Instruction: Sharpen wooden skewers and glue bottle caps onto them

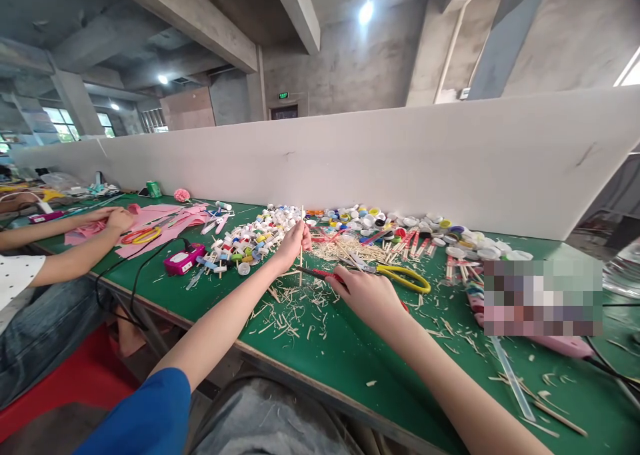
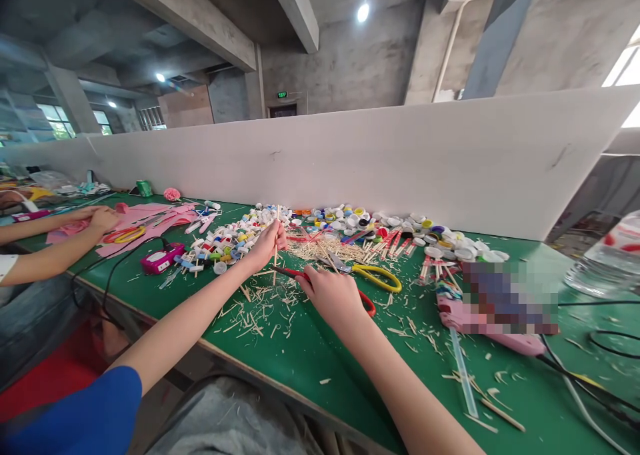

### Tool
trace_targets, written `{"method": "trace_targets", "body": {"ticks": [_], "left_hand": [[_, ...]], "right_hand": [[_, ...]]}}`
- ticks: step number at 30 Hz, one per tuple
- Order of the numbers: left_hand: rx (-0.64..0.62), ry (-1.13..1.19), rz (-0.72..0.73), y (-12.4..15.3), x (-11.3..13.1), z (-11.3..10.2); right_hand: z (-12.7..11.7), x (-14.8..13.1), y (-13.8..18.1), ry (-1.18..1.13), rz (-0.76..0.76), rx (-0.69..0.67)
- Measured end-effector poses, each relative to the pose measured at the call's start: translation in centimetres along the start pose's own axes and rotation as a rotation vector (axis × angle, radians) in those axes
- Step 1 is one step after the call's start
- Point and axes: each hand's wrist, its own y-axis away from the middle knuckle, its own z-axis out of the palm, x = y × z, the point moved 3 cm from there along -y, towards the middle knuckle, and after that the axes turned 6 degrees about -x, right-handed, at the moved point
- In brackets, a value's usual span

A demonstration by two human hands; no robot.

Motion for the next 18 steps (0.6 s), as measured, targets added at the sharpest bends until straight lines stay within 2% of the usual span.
{"method": "trace_targets", "body": {"ticks": [9,18], "left_hand": [[-0.013,-0.003,-0.001,0.3,0.58,0.49],[-0.033,-0.06,0.012,0.25,0.48,0.58]], "right_hand": [[0.01,0.01,0.04,-0.152,-0.045,0.001],[0.47,-0.09,-0.19,-0.128,-0.129,-0.017]]}}
